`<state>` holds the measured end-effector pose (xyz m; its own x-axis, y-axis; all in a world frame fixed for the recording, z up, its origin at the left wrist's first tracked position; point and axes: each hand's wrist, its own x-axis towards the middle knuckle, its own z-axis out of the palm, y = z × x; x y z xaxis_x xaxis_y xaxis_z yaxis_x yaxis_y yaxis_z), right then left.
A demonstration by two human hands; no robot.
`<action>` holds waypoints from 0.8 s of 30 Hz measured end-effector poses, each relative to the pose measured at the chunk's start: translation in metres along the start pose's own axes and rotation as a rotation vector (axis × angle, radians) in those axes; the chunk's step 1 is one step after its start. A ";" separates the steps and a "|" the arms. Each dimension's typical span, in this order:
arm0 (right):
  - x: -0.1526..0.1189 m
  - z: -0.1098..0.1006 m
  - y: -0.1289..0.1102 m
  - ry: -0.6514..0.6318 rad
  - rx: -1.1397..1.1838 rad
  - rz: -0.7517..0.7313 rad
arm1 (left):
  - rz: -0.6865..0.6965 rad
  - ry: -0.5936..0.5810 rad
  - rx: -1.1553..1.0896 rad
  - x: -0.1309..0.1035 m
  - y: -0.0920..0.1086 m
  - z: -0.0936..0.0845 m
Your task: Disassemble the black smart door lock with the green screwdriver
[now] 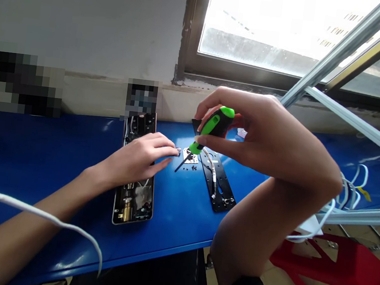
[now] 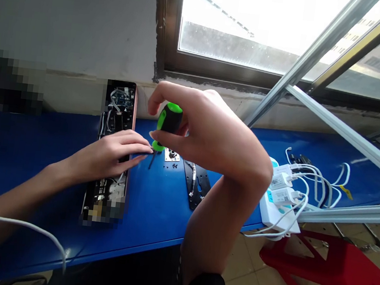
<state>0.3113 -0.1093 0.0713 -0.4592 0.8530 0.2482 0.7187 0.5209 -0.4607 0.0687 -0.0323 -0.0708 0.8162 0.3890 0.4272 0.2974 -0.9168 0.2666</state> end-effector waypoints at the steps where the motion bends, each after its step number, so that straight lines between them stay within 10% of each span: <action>1: 0.003 0.002 -0.004 0.001 0.016 -0.026 | -0.018 0.060 -0.008 -0.009 -0.002 -0.004; 11: 0.036 0.030 -0.033 0.007 -0.044 -0.121 | -0.206 0.366 0.028 -0.083 -0.014 0.001; 24: 0.053 0.052 -0.037 -0.017 -0.113 -0.179 | -0.313 0.300 -0.021 -0.088 -0.005 0.009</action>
<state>0.2336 -0.0845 0.0573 -0.5930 0.7462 0.3026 0.6782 0.6654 -0.3118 -0.0001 -0.0633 -0.1176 0.5069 0.6600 0.5545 0.4950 -0.7495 0.4397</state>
